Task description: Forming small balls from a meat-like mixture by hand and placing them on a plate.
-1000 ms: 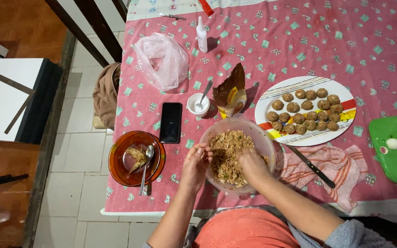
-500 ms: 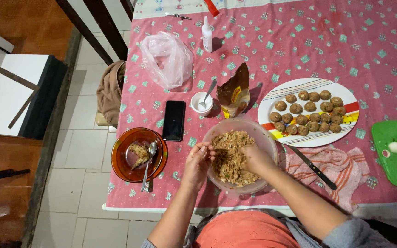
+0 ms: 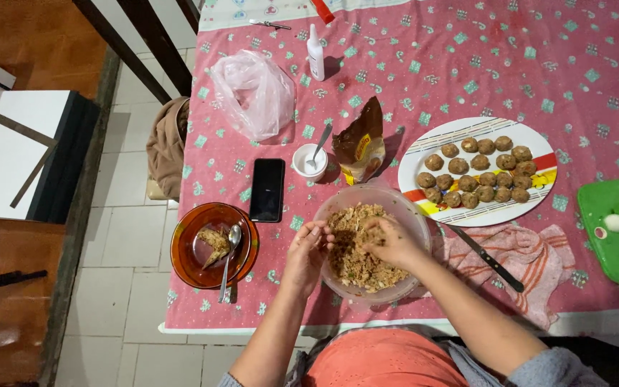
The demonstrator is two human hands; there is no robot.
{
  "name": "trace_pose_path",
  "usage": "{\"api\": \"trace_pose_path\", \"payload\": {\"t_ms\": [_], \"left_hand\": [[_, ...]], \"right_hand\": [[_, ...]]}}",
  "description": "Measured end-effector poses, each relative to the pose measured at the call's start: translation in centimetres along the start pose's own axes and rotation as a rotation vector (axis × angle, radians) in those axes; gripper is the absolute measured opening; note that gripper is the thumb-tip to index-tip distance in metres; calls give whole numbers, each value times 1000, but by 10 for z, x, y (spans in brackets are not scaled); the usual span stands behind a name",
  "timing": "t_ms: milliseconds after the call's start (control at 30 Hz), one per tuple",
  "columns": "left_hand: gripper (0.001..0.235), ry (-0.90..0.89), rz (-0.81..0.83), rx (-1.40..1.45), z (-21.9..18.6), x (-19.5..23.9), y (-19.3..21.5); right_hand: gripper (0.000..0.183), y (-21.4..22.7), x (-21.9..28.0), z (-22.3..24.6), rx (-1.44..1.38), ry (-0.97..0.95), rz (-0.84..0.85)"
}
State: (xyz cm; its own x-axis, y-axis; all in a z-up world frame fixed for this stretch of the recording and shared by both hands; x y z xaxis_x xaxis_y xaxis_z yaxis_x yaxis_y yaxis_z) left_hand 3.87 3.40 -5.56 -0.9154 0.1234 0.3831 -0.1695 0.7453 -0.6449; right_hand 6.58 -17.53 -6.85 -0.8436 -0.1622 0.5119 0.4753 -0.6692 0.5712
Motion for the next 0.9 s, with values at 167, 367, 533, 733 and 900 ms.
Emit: {"api": "trace_pose_path", "payload": {"t_ms": [167, 367, 533, 733, 900], "left_hand": [[21, -2, 6, 3, 1, -1, 1], [20, -5, 2, 15, 3, -2, 6], [21, 7, 16, 28, 2, -2, 3], [21, 31, -9, -14, 8, -5, 2], [23, 86, 18, -255, 18, -5, -9]], "right_hand": [[57, -7, 19, 40, 167, 106, 23], [27, -7, 7, 28, 192, 132, 47], [34, 4, 4, 9, -625, -72, 330], [32, 14, -2, -14, -666, -118, 185], [32, 7, -5, -19, -940, -2, 223]]}}
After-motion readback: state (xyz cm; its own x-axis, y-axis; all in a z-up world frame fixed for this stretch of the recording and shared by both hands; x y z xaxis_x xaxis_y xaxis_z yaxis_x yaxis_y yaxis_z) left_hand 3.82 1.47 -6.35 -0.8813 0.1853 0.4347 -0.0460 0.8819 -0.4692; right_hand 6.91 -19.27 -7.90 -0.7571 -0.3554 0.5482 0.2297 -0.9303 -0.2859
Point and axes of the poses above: each hand's wrist, its own x-axis away from the middle knuckle, its own y-axis out of the back of the hand, z = x × y, the point moved 6 cm from there along -x, towards the middle knuckle, and after that the axes turned 1 degree about -x, right-handed, at the moved point
